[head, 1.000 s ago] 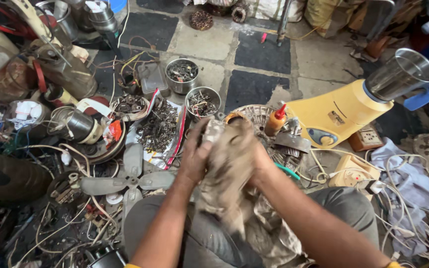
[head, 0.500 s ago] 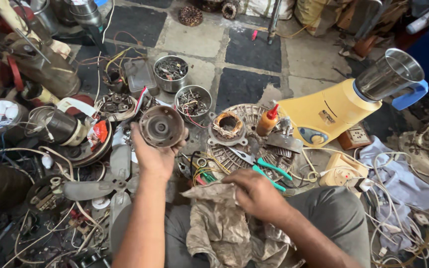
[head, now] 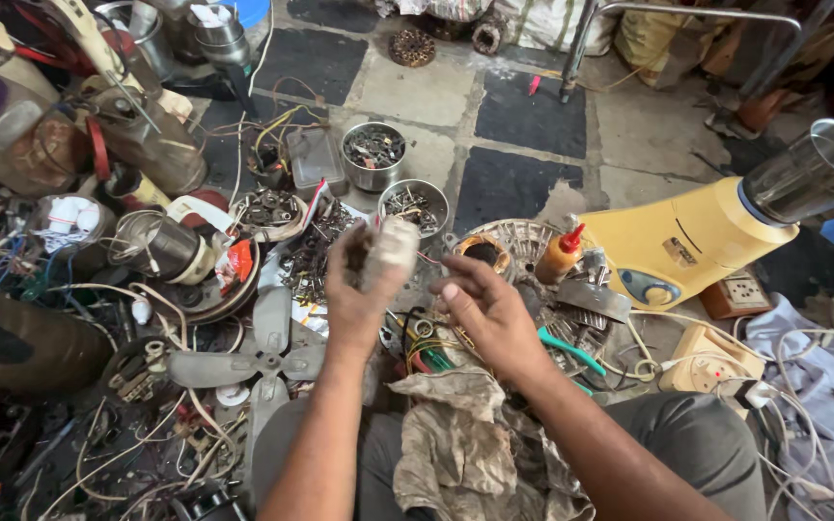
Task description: The person wipes several metal motor components with a cloth, applies oil from a bottle to the parts, and uses a screwdriver and pliers to adjust and assemble the motor housing and rotor.
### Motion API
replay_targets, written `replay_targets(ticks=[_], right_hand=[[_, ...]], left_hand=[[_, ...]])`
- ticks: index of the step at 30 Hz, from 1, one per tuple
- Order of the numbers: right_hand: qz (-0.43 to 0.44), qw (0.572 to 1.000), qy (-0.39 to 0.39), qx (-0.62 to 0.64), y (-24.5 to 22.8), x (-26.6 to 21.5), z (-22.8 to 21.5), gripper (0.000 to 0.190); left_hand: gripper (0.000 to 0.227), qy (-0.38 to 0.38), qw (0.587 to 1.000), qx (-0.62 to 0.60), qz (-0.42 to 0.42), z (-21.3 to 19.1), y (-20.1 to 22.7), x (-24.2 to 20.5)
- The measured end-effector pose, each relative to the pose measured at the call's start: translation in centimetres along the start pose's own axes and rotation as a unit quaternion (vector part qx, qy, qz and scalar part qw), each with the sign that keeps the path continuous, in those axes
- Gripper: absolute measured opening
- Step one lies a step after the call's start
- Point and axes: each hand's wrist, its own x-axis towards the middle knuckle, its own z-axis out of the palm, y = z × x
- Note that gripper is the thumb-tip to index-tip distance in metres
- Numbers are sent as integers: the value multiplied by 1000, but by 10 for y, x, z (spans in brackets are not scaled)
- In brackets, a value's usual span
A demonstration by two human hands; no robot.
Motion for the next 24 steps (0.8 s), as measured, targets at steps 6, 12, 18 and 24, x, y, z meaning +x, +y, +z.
replay_targets(ticks=[6,12,18,24], right_hand=[[31,989,-19,140,4,14,-1,58],[26,978,24,206,21,20,-4,56],[-74,984,36,156,29,16,-4,57],[17,981,74,177,34,15,-2,58]], left_hand=[[108,-33,945,236,223,13,9,-6],[111,-52,934,250,248,19,13,-8],[112,-54,937,282,199,20,13,-7],[106,-62,935,289,196,19,13,-10]])
